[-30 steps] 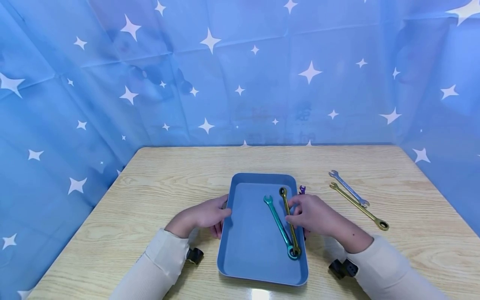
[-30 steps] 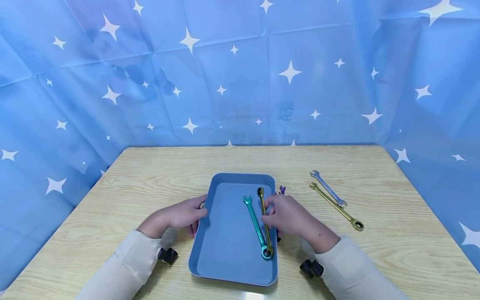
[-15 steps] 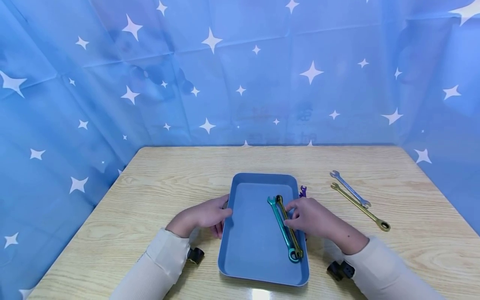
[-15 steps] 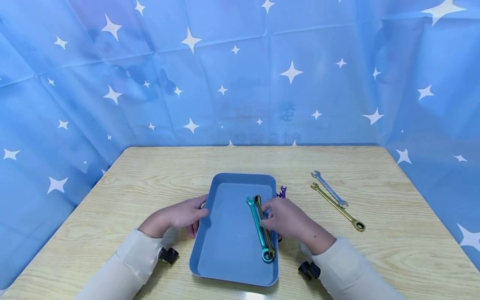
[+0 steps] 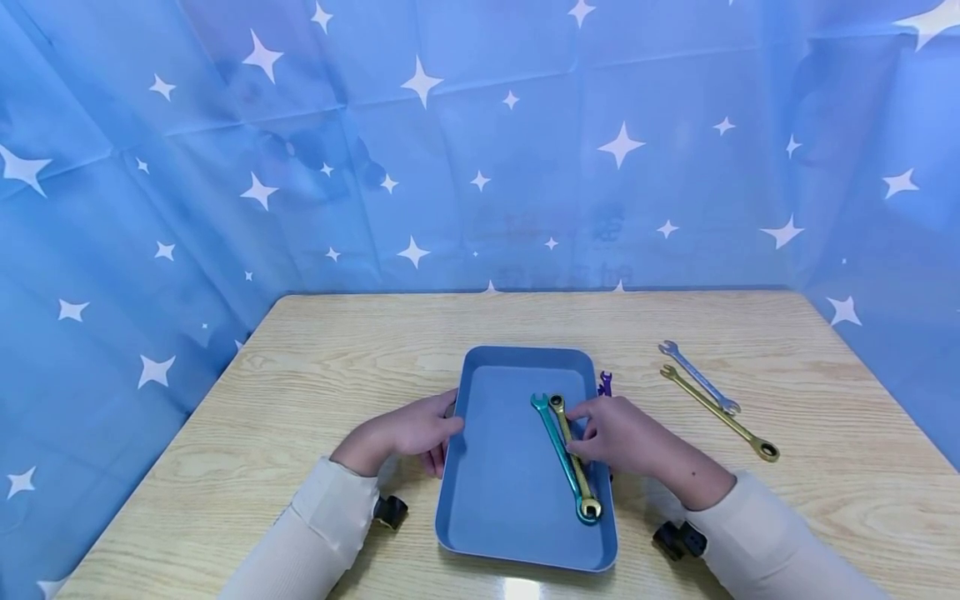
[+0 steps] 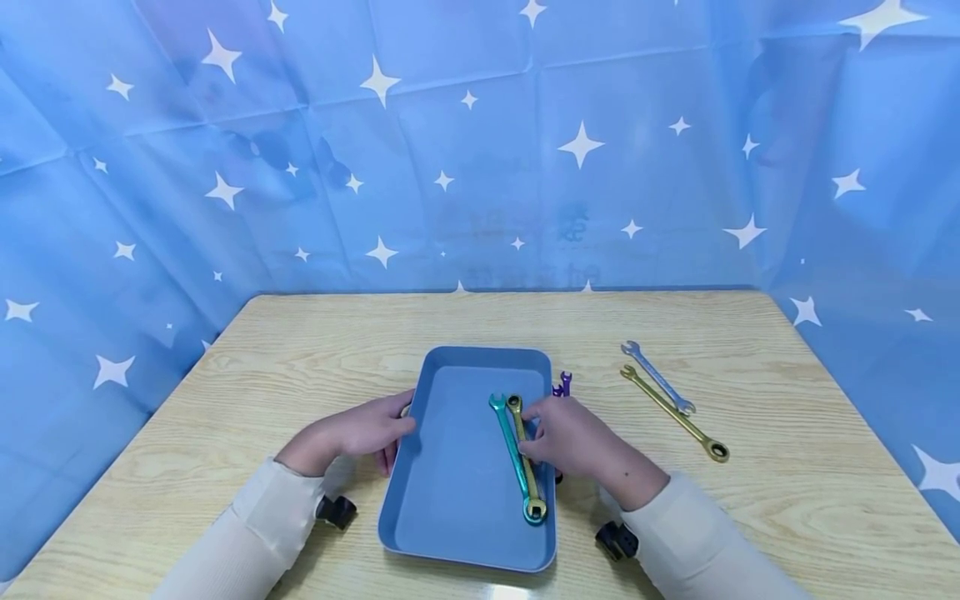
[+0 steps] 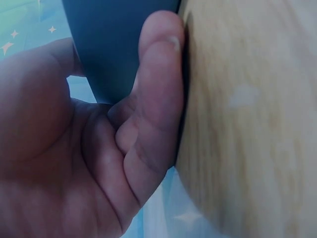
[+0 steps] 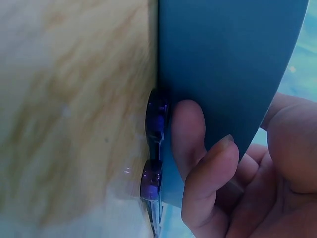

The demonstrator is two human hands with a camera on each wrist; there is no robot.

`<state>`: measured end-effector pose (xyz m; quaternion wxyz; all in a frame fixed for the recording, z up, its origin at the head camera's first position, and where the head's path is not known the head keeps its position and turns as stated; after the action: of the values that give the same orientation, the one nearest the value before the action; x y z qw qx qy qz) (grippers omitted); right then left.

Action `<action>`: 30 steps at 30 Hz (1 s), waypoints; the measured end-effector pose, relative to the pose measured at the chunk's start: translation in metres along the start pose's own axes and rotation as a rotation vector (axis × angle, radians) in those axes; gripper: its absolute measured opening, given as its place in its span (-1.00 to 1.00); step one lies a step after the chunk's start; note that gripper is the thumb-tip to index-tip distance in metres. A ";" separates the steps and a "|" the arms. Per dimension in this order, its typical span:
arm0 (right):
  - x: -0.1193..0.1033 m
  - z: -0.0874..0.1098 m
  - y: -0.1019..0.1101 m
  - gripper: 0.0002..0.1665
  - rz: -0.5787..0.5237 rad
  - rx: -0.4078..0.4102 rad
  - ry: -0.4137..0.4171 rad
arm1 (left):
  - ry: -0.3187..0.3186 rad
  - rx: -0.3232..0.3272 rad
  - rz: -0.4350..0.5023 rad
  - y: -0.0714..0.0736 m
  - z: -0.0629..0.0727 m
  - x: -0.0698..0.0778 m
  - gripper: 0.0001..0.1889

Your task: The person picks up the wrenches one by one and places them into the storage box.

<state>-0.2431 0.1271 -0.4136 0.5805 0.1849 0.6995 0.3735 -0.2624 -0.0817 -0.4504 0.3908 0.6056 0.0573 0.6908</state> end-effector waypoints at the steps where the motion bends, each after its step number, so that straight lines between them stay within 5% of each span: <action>1: 0.000 0.000 0.000 -0.44 0.000 -0.006 -0.001 | 0.001 -0.001 0.000 0.000 0.000 0.000 -0.40; 17: -0.008 0.003 0.002 -0.58 0.035 -0.004 0.062 | 0.004 -0.002 0.001 0.000 0.000 0.000 -0.38; 30: -0.008 0.001 0.043 -0.79 0.122 0.204 0.054 | 0.005 0.004 0.002 -0.001 0.000 -0.002 -0.39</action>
<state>-0.2475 0.1504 -0.3765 0.5157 0.2750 0.7368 0.3399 -0.2623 -0.0826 -0.4527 0.3890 0.6048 0.0590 0.6924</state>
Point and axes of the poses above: each hand's wrist, its own z-axis away from the middle knuckle, its own y-axis out of the back of the hand, x = y × z, the point moved 10 cm from there along -z, towards the middle knuckle, and after that the axes turned 14 degrees about x, right-handed, at the moved point
